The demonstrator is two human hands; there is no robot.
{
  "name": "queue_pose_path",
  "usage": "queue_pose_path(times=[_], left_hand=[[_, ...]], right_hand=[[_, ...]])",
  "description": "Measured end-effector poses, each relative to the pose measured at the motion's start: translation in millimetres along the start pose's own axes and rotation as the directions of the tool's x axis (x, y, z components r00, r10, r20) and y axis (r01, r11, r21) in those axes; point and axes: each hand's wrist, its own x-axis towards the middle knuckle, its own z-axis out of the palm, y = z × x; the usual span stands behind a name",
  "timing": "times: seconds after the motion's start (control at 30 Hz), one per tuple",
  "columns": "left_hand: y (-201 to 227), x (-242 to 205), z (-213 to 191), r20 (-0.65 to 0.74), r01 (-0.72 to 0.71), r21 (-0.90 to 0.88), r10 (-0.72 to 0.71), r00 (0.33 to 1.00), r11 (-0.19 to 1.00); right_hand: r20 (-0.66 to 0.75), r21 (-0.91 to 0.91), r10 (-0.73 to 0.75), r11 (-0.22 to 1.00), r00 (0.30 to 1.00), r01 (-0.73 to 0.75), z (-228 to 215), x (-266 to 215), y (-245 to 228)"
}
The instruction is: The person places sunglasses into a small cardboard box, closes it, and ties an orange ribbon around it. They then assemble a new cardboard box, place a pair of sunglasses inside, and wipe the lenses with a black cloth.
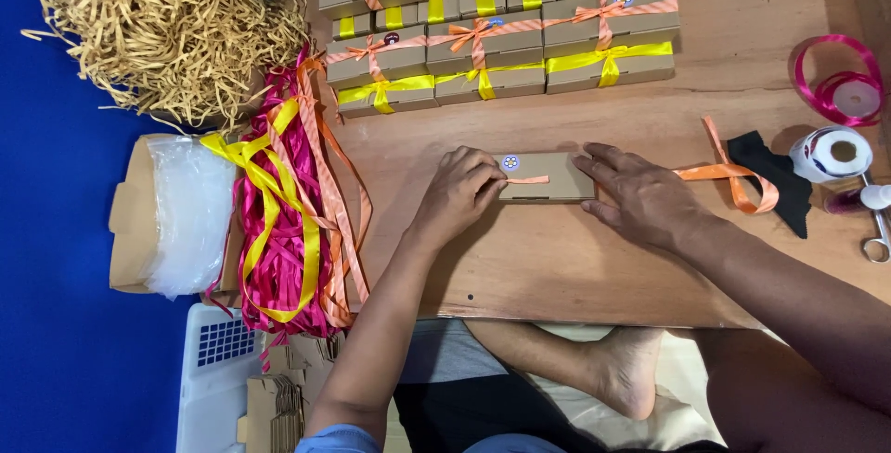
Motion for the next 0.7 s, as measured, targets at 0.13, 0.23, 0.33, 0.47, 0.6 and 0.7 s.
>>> queue_pose_path(times=[0.13, 0.23, 0.33, 0.47, 0.6, 0.7], left_hand=[[-1, 7, 10, -0.039, -0.026, 0.043, 0.028, 0.999, 0.999], [-1, 11, 19, -0.131, -0.030, 0.025, 0.033, 0.991, 0.999], [2, 11, 25, -0.153, -0.031, -0.041, 0.024, 0.988, 0.999], [-4, 1, 37, -0.148, 0.038, -0.212, -0.070, 0.987, 0.977], [-6, -1, 39, -0.161, 0.069, -0.291, -0.120, 0.980, 0.954], [-10, -1, 43, -0.165, 0.056, -0.322, -0.114, 0.980, 0.945]], right_hand=[[-0.018, 0.015, -0.015, 1.000, 1.000, 0.016, 3, 1, 2], [-0.007, 0.029, -0.023, 0.999, 1.000, 0.023, 1, 1, 1], [-0.002, 0.024, -0.015, 1.000, 1.000, 0.015, 0, 2, 3], [-0.019, 0.036, 0.016, 0.999, 1.000, -0.015, -5, -3, 11], [-0.193, -0.118, 0.159, 0.976, 0.968, -0.184, -1, -5, 43], [-0.194, -0.090, 0.258, 0.956, 0.947, -0.279, 20, -9, 62]])
